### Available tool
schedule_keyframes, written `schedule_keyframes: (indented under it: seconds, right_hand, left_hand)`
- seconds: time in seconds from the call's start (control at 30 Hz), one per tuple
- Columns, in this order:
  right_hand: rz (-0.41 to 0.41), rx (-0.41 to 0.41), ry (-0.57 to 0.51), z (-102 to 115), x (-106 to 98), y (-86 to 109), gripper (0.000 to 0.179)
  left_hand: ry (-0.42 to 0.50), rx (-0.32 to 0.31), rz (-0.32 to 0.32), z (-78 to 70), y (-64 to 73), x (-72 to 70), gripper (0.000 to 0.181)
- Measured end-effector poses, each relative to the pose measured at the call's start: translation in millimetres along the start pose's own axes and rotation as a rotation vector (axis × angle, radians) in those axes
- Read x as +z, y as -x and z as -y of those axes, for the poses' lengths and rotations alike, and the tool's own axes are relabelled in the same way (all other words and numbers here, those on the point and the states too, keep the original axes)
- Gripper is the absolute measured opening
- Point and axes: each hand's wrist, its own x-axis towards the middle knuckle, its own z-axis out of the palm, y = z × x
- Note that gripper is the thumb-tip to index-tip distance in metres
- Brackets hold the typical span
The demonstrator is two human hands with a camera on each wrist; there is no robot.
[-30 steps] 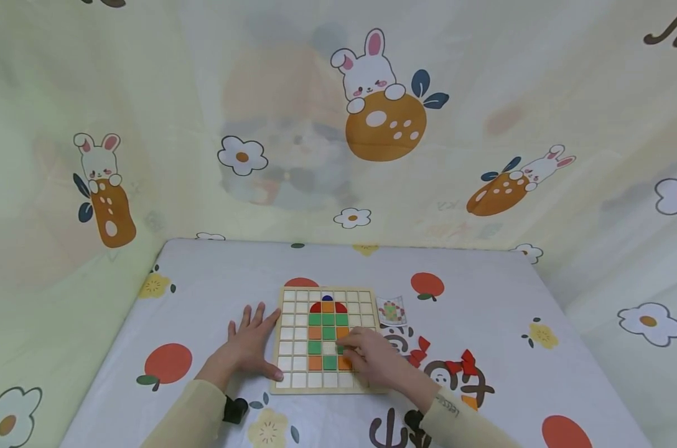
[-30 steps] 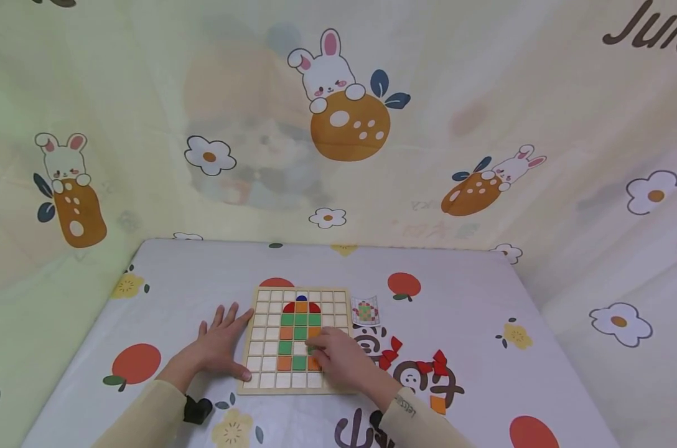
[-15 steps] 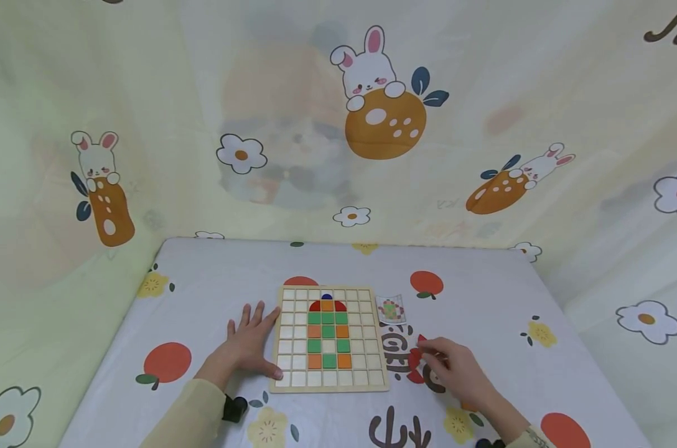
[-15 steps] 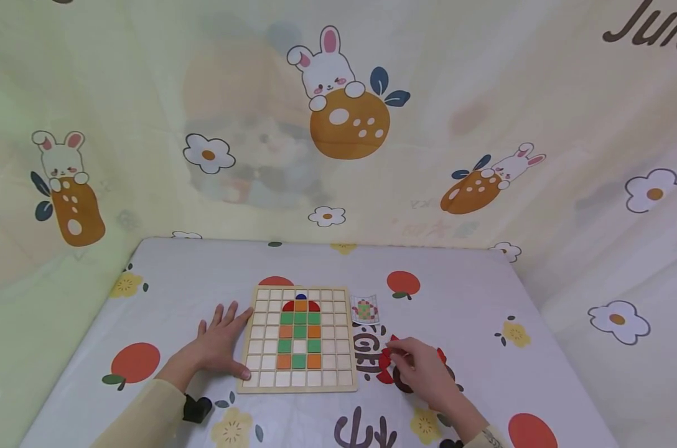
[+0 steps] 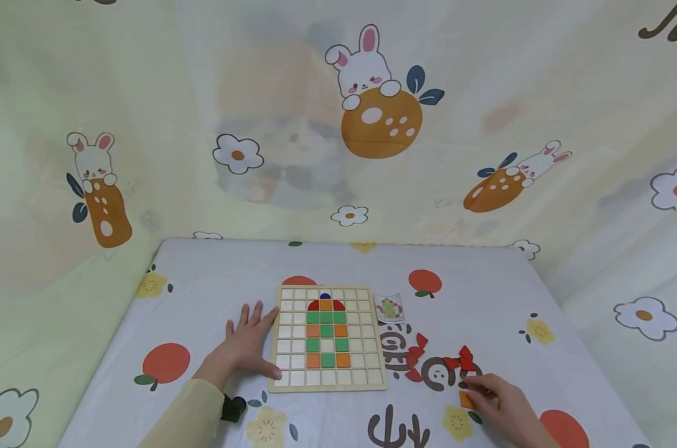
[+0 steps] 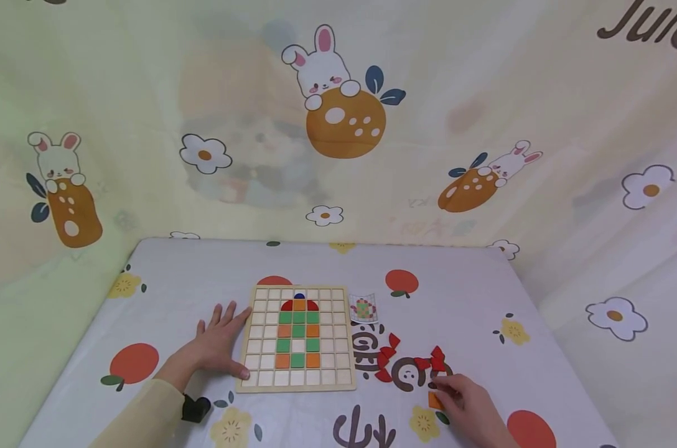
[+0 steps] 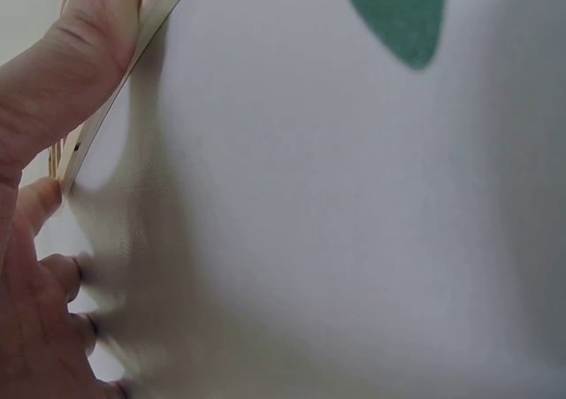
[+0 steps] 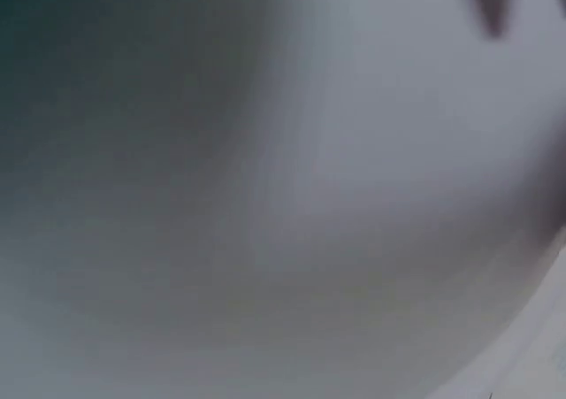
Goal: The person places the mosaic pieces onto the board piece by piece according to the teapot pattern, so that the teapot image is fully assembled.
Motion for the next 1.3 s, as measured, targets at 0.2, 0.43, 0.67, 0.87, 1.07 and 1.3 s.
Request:
schedule_keyframes:
  seconds: [0.2,0.43,0.67,0.87,1.07,1.3]
  right_hand:
    - [0.024,0.011,0.052,-11,-2,4.8,0.027]
    - [0.068,0.039,0.056,-15,-4,4.1,0.037]
    - [0.022,0.021,0.084,-15,-3,2.9,0.033]
    - [0.041,0.042,0.076,-12,-2,-0.5,0.031]
    - [0.036,0.028,0.069,1,-3,-3.3,0.031]
    - [0.028,-0.059,0.028,39,4,-16.0,0.026]
  left_hand:
    - [-0.003,0.004,-0.002,0.4,0.5,-0.3,0.130]
    - [0.007,0.013,-0.004,0.1,1.5,-0.3,0.130]
    - [0.003,0.011,-0.005,1.4,-0.2,0.9,0.130]
    - [0.002,0.009,-0.008,3.0,-1.0,2.0,0.131]
    - [0.003,0.014,-0.011,2.7,-1.1,1.7,0.131]
    - [0.004,0.016,-0.011,2.6,-1.4,1.8,0.131]
